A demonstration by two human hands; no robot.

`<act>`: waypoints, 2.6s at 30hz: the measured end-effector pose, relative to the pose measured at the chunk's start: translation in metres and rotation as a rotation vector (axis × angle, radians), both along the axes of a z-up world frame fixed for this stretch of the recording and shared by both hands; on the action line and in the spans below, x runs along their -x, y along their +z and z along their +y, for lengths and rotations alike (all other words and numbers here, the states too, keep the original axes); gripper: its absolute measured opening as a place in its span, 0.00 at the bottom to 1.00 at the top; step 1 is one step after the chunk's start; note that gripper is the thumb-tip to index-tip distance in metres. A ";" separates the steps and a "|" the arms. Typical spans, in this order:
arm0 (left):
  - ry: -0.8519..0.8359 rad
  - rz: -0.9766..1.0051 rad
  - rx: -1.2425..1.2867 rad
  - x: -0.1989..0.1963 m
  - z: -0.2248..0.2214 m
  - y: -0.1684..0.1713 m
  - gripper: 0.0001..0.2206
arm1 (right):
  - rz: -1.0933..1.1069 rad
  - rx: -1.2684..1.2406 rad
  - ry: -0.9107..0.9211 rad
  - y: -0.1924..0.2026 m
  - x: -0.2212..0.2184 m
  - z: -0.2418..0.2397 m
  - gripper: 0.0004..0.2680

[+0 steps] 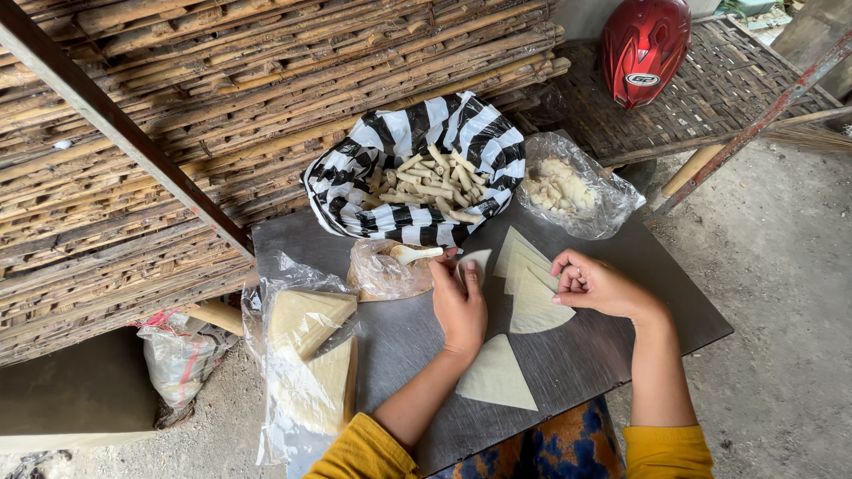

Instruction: The person folds triangular pastry sheets by hand, adds a filling mixture using a spoon, and seals the edges on a metal table.

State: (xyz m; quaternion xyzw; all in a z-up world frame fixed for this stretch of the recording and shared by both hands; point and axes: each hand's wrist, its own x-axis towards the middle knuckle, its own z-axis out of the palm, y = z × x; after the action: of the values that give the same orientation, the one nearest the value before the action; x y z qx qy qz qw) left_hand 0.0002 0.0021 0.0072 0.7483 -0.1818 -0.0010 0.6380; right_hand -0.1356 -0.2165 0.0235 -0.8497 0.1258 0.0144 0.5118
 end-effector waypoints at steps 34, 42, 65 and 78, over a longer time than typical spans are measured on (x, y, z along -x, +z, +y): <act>-0.485 -0.915 -0.300 0.024 0.013 0.010 0.08 | 0.019 1.127 -0.523 -0.006 -0.071 -0.083 0.22; -0.506 -0.922 -0.342 0.024 0.011 0.007 0.07 | -0.013 1.189 -0.486 -0.024 -0.079 -0.091 0.20; -0.508 -0.912 -0.363 0.026 0.011 0.008 0.09 | -0.278 0.556 -0.225 -0.017 -0.010 0.042 0.20; -0.512 -0.918 -0.358 0.027 0.009 0.008 0.10 | -0.213 1.322 0.144 0.013 0.008 0.023 0.16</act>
State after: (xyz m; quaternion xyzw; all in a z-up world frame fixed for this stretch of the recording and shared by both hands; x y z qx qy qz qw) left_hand -0.0268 0.0113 0.0152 0.7005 -0.6143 0.1393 0.3354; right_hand -0.1438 -0.1932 0.0361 -0.9873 -0.0001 -0.1155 -0.1088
